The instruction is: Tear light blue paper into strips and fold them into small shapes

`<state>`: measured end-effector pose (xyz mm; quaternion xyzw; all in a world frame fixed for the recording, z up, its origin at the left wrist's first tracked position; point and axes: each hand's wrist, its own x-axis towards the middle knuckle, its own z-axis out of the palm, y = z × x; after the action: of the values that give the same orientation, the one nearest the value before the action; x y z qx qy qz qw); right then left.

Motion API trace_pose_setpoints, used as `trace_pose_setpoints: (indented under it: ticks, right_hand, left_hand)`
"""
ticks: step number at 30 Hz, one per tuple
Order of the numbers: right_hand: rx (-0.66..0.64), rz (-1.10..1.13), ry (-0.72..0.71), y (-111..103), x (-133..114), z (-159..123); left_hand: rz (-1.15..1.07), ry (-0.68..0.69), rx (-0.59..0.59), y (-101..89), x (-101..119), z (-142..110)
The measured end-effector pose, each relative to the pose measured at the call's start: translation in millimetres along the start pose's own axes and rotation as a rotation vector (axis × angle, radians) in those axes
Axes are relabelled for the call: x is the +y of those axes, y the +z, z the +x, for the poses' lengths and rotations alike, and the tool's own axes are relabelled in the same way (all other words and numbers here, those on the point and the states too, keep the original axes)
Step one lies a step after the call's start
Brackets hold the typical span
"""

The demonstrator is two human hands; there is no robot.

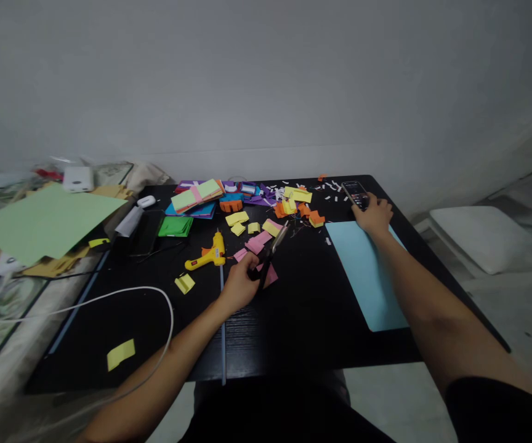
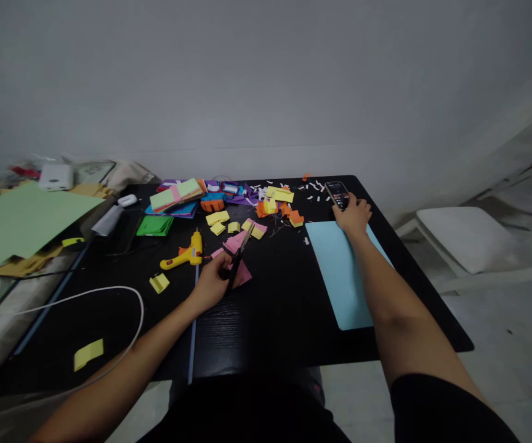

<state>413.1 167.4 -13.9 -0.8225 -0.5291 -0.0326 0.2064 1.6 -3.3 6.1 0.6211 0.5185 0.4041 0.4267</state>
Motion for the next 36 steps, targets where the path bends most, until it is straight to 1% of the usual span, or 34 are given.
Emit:
trace_pose_setpoints:
  ticks: [3, 10, 15, 20, 24, 36]
  right_hand:
    - [0.0, 0.006, 0.003, -0.3, -0.4, -0.3]
    - [0.001, -0.02, -0.012, -3.2, -2.1, -3.3]
    - [0.008, -0.023, -0.017, -1.6, -0.7, -2.1]
    - [0.015, -0.015, -0.01, 0.3, 0.2, -0.6]
    - [0.013, -0.011, -0.008, 1.9, 1.5, 0.5]
    - [0.02, -0.009, -0.013, 3.7, 2.9, 1.8]
  left_hand:
    - [-0.006, -0.009, -0.016, -0.3, -1.6, 0.0]
    - [0.016, 0.009, -0.003, -0.6, -0.5, 0.7]
    - [0.022, 0.024, 0.012, -0.5, 1.4, 0.5]
    - [-0.012, 0.02, -0.018, -0.2, 1.5, 0.1]
    - [0.022, 0.022, 0.004, -0.4, 1.8, -0.1]
    - [0.005, 0.013, -0.003, -0.1, 2.1, 0.2]
